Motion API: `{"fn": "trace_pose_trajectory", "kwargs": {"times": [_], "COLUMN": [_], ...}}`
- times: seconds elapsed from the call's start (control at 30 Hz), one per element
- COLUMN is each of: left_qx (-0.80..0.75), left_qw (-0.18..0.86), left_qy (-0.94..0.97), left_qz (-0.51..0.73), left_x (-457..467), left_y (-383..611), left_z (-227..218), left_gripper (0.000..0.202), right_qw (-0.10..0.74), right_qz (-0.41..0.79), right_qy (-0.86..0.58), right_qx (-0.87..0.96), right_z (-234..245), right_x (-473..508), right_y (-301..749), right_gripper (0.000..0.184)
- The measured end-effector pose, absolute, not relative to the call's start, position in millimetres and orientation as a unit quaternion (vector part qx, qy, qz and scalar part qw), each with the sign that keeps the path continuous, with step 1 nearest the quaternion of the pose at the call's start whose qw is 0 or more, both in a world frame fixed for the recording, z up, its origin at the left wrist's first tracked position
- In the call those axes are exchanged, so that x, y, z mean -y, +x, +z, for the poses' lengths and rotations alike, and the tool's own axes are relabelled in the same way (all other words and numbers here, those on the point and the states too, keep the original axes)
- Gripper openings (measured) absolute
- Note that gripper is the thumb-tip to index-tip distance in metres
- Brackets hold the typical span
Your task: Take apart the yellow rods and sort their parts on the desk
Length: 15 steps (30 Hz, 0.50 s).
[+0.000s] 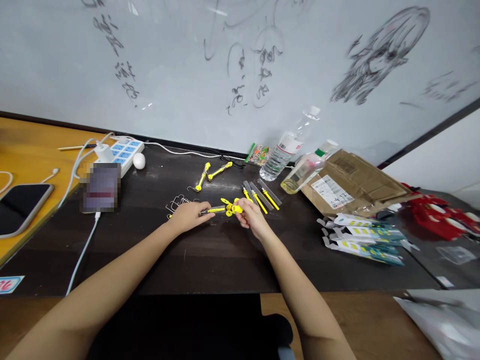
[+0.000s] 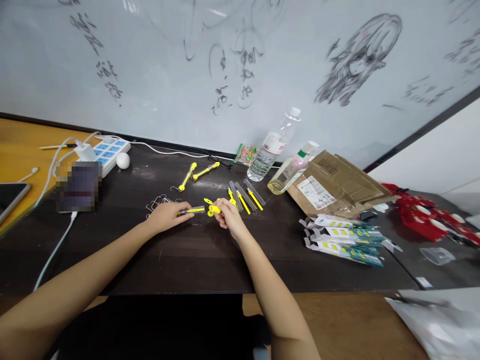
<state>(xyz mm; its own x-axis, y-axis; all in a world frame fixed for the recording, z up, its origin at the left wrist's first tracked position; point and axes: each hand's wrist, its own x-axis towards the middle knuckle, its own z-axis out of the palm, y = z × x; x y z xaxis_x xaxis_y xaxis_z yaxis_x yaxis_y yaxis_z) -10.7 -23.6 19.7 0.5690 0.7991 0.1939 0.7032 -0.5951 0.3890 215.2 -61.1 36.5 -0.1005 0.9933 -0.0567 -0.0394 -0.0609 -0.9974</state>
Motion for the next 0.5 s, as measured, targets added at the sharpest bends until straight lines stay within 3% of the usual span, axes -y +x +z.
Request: {"fn": "trace_pose_trajectory", "kwargs": {"times": [0.33, 0.5], "left_qx": [-0.385, -0.384], "left_qw": [0.123, 0.109], "left_qy": [0.884, 0.887], "left_qz": [0.233, 0.230], "left_x": [23.4, 27.5], "left_y": [-4.0, -2.5], "left_z": [10.3, 11.0], "left_gripper": [0.026, 0.021], "right_qw": [0.399, 0.370], "right_qz": [0.556, 0.456], "right_qy": [-0.493, -0.475], "right_qx": [0.537, 0.655], "right_z": [37.8, 30.1], "right_x": [64.7, 65.7], "right_y": [214.6, 213.8], "right_gripper": [0.025, 0.024]}}
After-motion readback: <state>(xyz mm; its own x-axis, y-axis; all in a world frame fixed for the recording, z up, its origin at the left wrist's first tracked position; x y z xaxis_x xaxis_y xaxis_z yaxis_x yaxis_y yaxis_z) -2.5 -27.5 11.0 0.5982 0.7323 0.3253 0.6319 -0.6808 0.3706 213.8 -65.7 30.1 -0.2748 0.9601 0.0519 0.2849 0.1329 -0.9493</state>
